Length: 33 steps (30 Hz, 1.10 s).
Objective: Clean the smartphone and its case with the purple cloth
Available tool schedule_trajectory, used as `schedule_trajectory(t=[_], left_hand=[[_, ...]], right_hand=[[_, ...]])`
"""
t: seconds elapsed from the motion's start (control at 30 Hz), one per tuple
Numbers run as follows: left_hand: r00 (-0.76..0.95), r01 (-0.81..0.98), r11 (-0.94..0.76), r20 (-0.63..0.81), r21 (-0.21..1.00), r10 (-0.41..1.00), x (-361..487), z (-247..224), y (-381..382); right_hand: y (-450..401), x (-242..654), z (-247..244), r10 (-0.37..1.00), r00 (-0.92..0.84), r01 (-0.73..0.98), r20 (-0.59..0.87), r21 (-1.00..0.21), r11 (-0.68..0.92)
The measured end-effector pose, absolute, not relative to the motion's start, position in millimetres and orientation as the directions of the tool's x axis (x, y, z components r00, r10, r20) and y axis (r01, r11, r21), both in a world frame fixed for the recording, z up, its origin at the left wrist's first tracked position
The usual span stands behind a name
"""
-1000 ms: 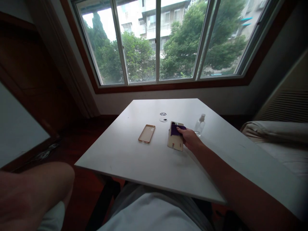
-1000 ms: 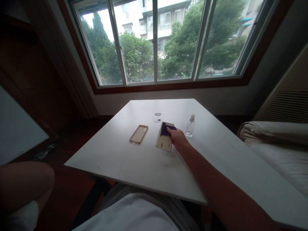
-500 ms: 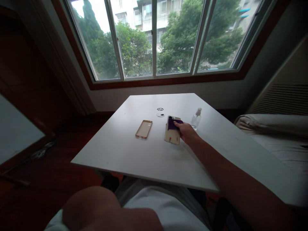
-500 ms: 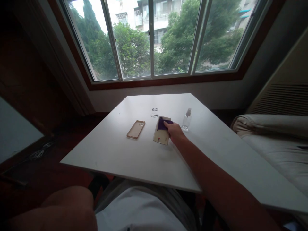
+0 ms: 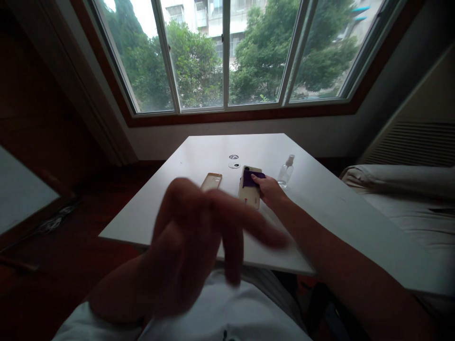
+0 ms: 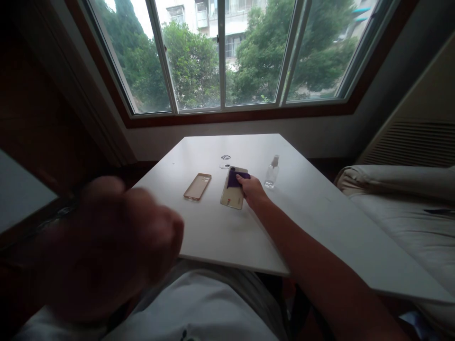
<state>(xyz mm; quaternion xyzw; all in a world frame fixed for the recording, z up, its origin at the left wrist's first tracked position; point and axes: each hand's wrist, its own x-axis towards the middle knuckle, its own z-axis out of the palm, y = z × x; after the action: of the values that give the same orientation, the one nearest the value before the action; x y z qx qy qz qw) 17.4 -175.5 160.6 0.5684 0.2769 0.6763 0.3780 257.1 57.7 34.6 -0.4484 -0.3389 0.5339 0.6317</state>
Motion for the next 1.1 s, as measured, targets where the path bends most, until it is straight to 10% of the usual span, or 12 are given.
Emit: schedule_trajectory(t=[0.13, 0.33, 1.1], left_hand=[[-0.062, 0.039, -0.6, 0.601, 0.799, 0.797, 63.9, 115.0, -55.1], [0.164, 0.122, -0.141, 0.12, 0.982, 0.979, 93.1, 30.5, 42.5], [-0.093, -0.028, -0.218, 0.215, 0.976, 0.972, 84.9, 3.9, 36.2]], right_hand=[[55.6, 249.9, 35.2, 0.982, 0.188, -0.374, 0.003, -0.924, 0.074], [60.6, 245.8, 25.0, 0.962, 0.245, -0.315, 0.12, -0.929, 0.196], [39.0, 225.2, 24.4, 0.997, -0.036, -0.335, 0.073, -0.941, 0.056]])
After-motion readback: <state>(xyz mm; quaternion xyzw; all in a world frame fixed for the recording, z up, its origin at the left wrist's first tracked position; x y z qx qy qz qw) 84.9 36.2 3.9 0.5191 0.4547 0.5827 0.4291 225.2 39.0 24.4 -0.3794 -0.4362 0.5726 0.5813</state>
